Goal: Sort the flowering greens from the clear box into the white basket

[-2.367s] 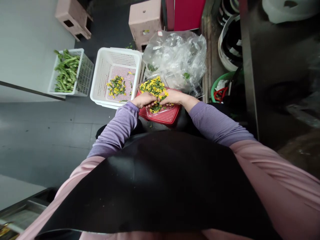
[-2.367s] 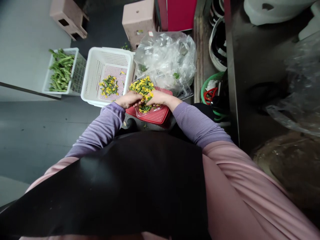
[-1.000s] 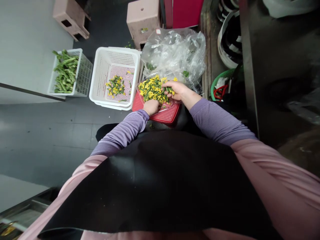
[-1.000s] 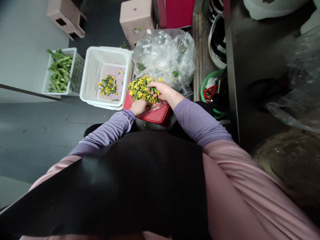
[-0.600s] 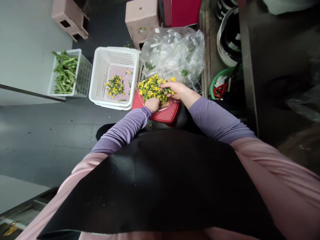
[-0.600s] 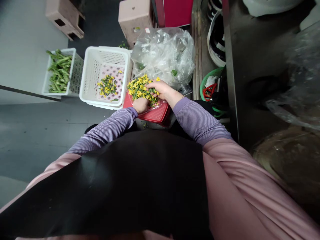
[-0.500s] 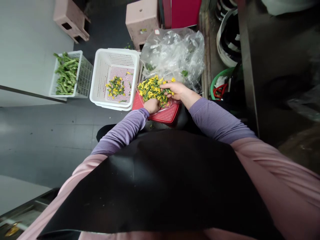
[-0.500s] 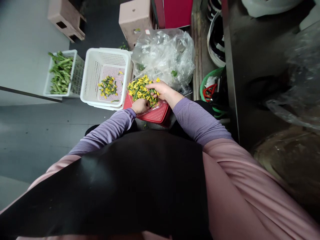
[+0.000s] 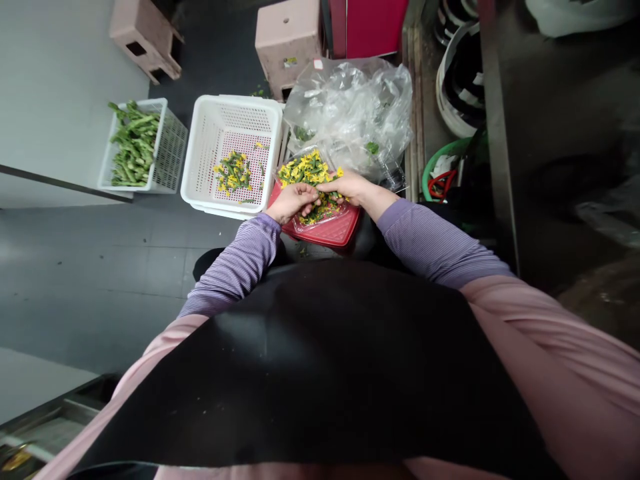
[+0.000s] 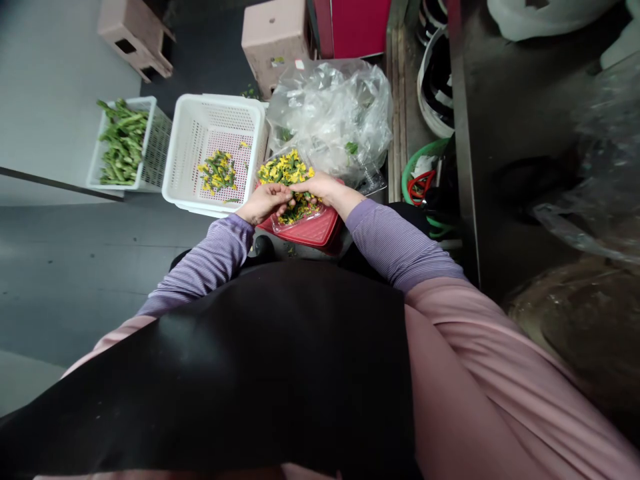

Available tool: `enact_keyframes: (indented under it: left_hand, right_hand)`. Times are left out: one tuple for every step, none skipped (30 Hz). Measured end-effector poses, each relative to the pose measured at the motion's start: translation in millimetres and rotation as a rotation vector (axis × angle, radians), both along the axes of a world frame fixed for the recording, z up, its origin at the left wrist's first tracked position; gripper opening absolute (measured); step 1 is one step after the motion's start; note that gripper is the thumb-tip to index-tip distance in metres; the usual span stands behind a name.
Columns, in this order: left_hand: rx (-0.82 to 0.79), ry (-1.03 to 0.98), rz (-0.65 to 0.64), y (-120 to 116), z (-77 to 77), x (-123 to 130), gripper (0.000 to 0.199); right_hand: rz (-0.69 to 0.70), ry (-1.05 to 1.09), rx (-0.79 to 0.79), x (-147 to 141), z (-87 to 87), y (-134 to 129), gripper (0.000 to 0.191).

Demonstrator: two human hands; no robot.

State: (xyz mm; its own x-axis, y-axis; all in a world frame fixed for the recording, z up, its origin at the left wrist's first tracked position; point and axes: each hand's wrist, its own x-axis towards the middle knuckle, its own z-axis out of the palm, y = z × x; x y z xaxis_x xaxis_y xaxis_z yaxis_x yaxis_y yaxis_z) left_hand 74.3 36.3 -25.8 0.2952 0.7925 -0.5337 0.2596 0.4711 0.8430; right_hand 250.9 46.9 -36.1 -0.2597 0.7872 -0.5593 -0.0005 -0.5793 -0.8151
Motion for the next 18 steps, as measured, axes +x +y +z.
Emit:
enact_keyframes:
  left_hand:
    - [0.006, -0.023, 0.021, -0.9, 0.8, 2.5, 0.013]
    - [0.014, -0.037, 0.048, -1.8, 1.4, 5.0, 0.013]
    - [0.023, -0.038, 0.081, -2.7, 1.7, 7.4, 0.013]
    - [0.033, -0.025, 0.115, -3.5, 1.9, 9.6, 0.014]
    - [0.043, 0.002, 0.144, -4.1, 1.8, 11.4, 0.014]
    - [0.053, 0.035, 0.161, -4.6, 1.7, 12.9, 0.013]
    - [0.062, 0.068, 0.168, -5.0, 1.3, 14.0, 0.012]
    - [0.072, 0.095, 0.166, -5.2, 0.8, 14.8, 0.012]
    - [0.084, 0.116, 0.161, -5.4, 0.1, 15.3, 0.012]
    - [0.1, 0.131, 0.154, -5.4, -0.7, 15.5, 0.011]
    - [0.118, 0.143, 0.148, -5.4, -1.7, 15.5, 0.01]
    - [0.139, 0.155, 0.143, -5.3, -2.8, 15.4, 0.009]
    - [0.159, 0.166, 0.137, -5.3, -4.1, 15.0, 0.008]
    - [0.176, 0.177, 0.128, -5.3, -5.7, 14.5, 0.007]
    - [0.192, 0.187, 0.117, -5.5, -7.5, 13.9, 0.006]
    - [0.205, 0.199, 0.098, -5.7, -9.7, 13.2, 0.005]
    - [0.216, 0.216, 0.069, -5.9, -12.3, 12.5, 0.005]
    - [0.229, 0.24, 0.026, -6.1, -15.4, 11.8, 0.006]
  right_hand:
    - [-0.006, 0.024, 0.0, -0.6, 2.1, -0.8, 0.02]
    - [-0.024, 0.042, -0.004, -1.0, 4.7, -1.4, 0.019]
    - [-0.049, 0.053, -0.016, -1.3, 7.2, -1.6, 0.019]
    - [-0.077, 0.058, -0.034, -1.4, 9.3, -1.5, 0.019]
    - [-0.1, 0.061, -0.056, -1.5, 10.7, -1.0, 0.02]
    - [-0.117, 0.065, -0.075, -1.5, 11.3, -0.3, 0.02]
    - [-0.128, 0.071, -0.09, -1.6, 10.9, 0.8, 0.02]
    - [-0.137, 0.076, -0.1, -1.6, 9.7, 2.0, 0.02]
    - [-0.144, 0.079, -0.106, -1.6, 7.9, 3.4, 0.02]
    - [-0.149, 0.081, -0.111, -1.5, 5.9, 4.7, 0.02]
    - [-0.152, 0.081, -0.115, -1.4, 4.0, 5.8, 0.02]
    - [-0.155, 0.08, -0.118, -1.3, 2.5, 6.6, 0.021]
    - [-0.152, 0.08, -0.122, -1.2, 1.6, 7.1, 0.021]
    - [-0.148, 0.079, -0.126, -1.1, 1.3, 7.2, 0.022]
    - [-0.142, 0.08, -0.129, -1.0, 1.7, 7.0, 0.021]
    - [-0.139, 0.079, -0.128, -1.0, 2.6, 6.6, 0.021]
    - [-0.141, 0.075, -0.126, -1.0, 3.7, 6.3, 0.02]
    - [-0.15, 0.071, -0.121, -0.8, 4.8, 6.2, 0.02]
